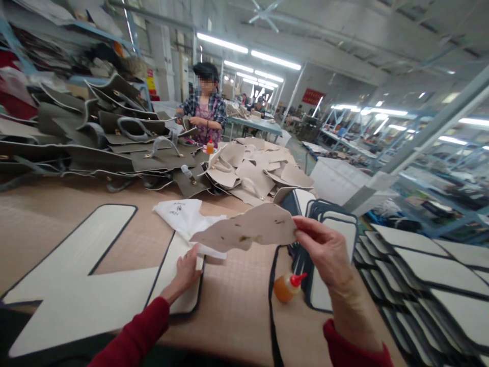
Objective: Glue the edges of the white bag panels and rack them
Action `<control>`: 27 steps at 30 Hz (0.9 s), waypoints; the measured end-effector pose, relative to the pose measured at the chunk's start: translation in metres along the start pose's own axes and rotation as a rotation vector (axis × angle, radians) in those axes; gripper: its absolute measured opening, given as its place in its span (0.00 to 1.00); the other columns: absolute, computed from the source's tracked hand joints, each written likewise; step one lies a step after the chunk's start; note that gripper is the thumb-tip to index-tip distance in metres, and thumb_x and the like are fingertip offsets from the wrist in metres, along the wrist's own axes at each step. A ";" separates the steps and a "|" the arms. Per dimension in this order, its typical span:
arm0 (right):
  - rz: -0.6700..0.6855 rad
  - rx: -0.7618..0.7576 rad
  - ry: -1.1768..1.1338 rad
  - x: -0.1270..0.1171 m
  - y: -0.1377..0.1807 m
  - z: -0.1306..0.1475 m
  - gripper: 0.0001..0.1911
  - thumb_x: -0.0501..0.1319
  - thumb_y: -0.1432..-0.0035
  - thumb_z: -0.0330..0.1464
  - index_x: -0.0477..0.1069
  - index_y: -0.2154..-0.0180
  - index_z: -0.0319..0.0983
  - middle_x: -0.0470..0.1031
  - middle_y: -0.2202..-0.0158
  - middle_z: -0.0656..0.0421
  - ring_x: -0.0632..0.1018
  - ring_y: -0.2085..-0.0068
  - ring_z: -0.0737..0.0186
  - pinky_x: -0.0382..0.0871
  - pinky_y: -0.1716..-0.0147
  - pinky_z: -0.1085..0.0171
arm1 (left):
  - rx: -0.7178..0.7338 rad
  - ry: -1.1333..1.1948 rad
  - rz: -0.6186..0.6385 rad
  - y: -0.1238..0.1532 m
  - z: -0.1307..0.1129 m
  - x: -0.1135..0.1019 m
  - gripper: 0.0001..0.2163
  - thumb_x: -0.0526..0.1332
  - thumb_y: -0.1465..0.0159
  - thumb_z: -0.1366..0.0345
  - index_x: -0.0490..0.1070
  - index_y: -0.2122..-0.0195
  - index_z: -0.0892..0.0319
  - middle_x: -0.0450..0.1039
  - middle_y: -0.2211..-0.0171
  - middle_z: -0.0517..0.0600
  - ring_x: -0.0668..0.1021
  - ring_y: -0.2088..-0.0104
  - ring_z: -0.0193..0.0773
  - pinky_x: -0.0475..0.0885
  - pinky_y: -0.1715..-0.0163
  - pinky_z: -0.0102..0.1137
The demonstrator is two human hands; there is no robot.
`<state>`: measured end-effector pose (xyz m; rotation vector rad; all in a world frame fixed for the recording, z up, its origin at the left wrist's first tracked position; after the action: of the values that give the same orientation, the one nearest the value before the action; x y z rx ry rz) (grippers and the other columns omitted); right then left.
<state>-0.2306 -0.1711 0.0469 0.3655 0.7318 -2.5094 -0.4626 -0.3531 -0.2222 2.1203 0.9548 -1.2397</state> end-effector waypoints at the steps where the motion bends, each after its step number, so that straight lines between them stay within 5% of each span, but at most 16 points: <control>1: 0.053 0.012 -0.001 0.001 -0.004 0.004 0.17 0.65 0.60 0.39 0.78 0.65 0.40 0.80 0.66 0.57 0.79 0.66 0.59 0.74 0.65 0.62 | -0.001 -0.001 -0.003 -0.001 0.000 0.001 0.37 0.56 0.45 0.76 0.41 0.35 0.66 0.51 0.35 0.65 0.56 0.36 0.48 0.50 0.40 0.50; 7: 0.354 0.104 0.153 0.039 -0.031 -0.042 0.12 0.64 0.56 0.33 0.78 0.67 0.36 0.79 0.70 0.57 0.78 0.69 0.60 0.73 0.70 0.64 | 0.034 -0.002 0.030 -0.005 0.001 0.006 0.39 0.57 0.47 0.77 0.44 0.35 0.60 0.50 0.34 0.62 0.55 0.36 0.49 0.49 0.41 0.51; 14: 0.336 0.076 0.536 0.066 -0.042 -0.118 0.09 0.60 0.40 0.36 0.72 0.65 0.35 0.74 0.64 0.59 0.76 0.65 0.64 0.72 0.65 0.61 | 0.050 -0.025 0.060 0.005 -0.002 -0.001 0.36 0.54 0.44 0.76 0.44 0.34 0.64 0.44 0.33 0.60 0.52 0.35 0.49 0.49 0.39 0.50; 23: 0.247 -0.147 0.626 0.070 0.012 -0.104 0.08 0.57 0.39 0.26 0.71 0.58 0.36 0.74 0.61 0.57 0.75 0.59 0.63 0.69 0.55 0.58 | 0.052 -0.067 0.072 0.002 0.000 0.005 0.36 0.52 0.44 0.78 0.43 0.34 0.62 0.42 0.32 0.59 0.51 0.34 0.51 0.48 0.40 0.51; 27: 0.220 -0.080 0.668 0.062 -0.015 -0.104 0.07 0.59 0.39 0.31 0.71 0.59 0.37 0.74 0.60 0.57 0.76 0.60 0.62 0.71 0.57 0.57 | 0.073 -0.092 0.062 0.001 0.002 0.009 0.35 0.52 0.44 0.77 0.45 0.34 0.61 0.42 0.32 0.59 0.50 0.34 0.52 0.48 0.40 0.52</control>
<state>-0.2783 -0.1256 -0.0555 1.2157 0.9659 -2.1311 -0.4598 -0.3527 -0.2311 2.1115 0.8102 -1.3476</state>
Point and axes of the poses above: each hand's wrist, its own y-axis away from the middle knuckle, its own x-axis out of the palm, z = x × y, the point moved 3 cm from there along -y, towards the middle knuckle
